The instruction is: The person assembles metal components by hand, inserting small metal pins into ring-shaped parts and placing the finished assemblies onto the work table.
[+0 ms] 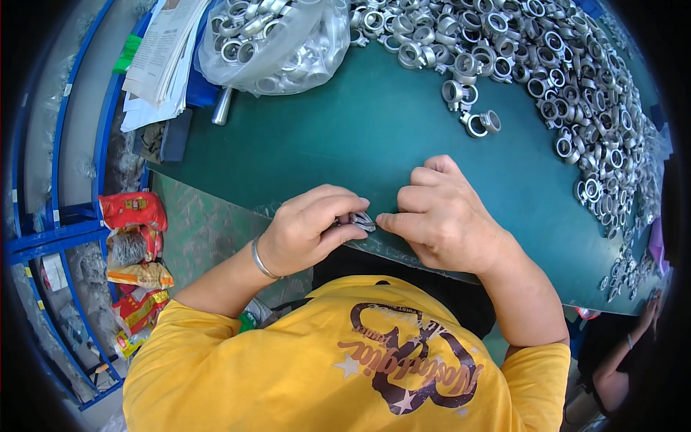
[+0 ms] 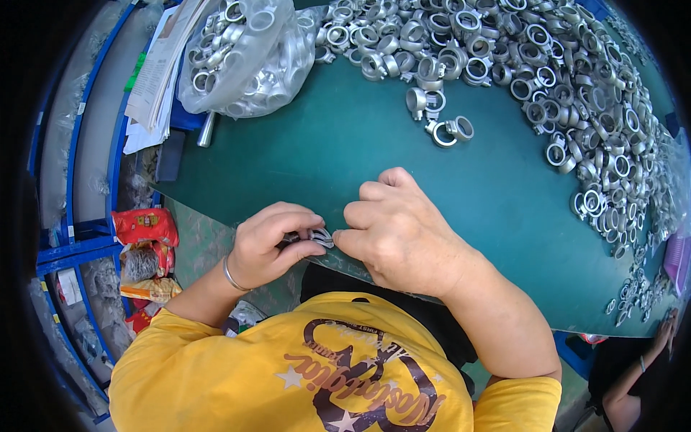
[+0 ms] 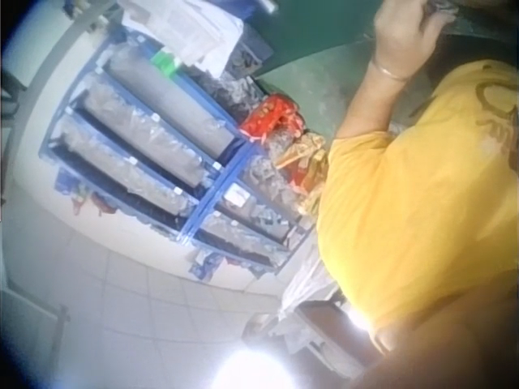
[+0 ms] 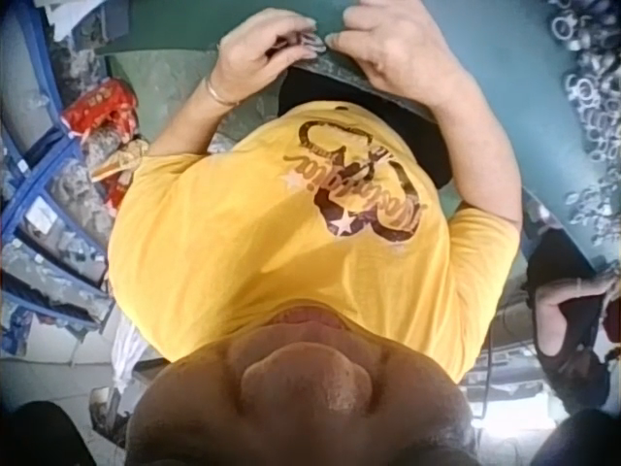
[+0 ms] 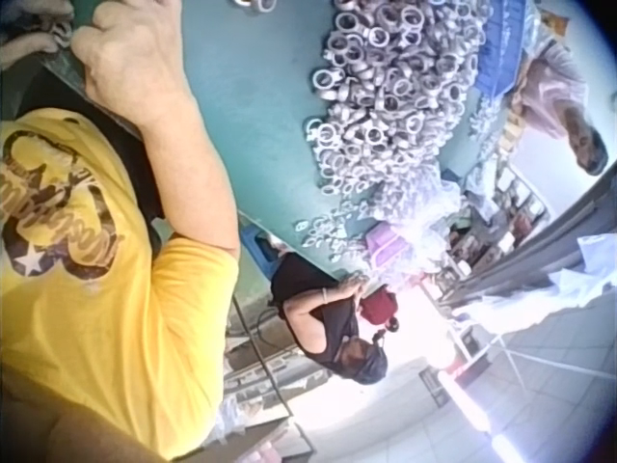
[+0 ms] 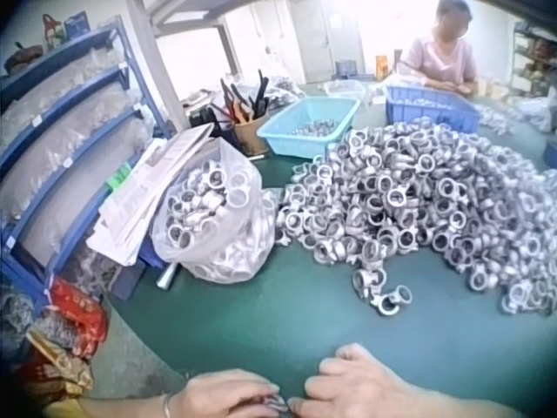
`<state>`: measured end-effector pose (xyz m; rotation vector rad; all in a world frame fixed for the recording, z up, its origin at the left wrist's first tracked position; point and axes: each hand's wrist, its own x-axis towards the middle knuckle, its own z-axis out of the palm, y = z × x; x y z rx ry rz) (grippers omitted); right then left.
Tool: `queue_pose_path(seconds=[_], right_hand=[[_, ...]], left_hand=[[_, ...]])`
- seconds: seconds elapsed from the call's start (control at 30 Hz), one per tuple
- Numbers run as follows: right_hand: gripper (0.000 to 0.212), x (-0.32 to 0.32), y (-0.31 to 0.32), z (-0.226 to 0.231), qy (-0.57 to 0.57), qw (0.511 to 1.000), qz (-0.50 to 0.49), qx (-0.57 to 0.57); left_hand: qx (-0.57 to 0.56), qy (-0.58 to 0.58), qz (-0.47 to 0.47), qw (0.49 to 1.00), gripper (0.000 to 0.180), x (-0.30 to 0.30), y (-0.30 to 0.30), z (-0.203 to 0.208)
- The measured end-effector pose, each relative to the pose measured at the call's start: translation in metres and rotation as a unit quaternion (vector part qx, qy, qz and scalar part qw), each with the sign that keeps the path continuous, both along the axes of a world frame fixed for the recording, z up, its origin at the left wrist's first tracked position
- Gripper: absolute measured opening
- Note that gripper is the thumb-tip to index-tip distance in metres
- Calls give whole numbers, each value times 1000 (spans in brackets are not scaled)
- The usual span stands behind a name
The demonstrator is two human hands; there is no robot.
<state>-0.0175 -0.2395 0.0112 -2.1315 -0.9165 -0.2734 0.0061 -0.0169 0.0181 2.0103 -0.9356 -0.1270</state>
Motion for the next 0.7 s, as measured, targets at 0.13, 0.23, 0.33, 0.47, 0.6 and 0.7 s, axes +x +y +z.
queue_pose_path(seconds=[0.13,0.23,0.33,0.47,0.6,0.7], right_hand=[[12,0,-2,0,7,1000,-6,3],[10,-1,-3,2,8,999,-37,10],[13,-1,-5,6,11,999,-48,8],[16,-3,-6,7,23,999,-27,-14],[16,-5,-7,7,27,999,-28,-20],[15,-2,-9,6,32,999,-30,-23]], left_hand=[[19,10,0,1000,27,4,2,2],[27,2,7,1000,28,2,-1,2],[26,-55,0,998,29,1,-4,1],[21,-23,46,998,27,-5,-13,1],[9,-75,32,997,26,-6,-18,-3],[3,-22,53,998,24,-6,-16,-3]])
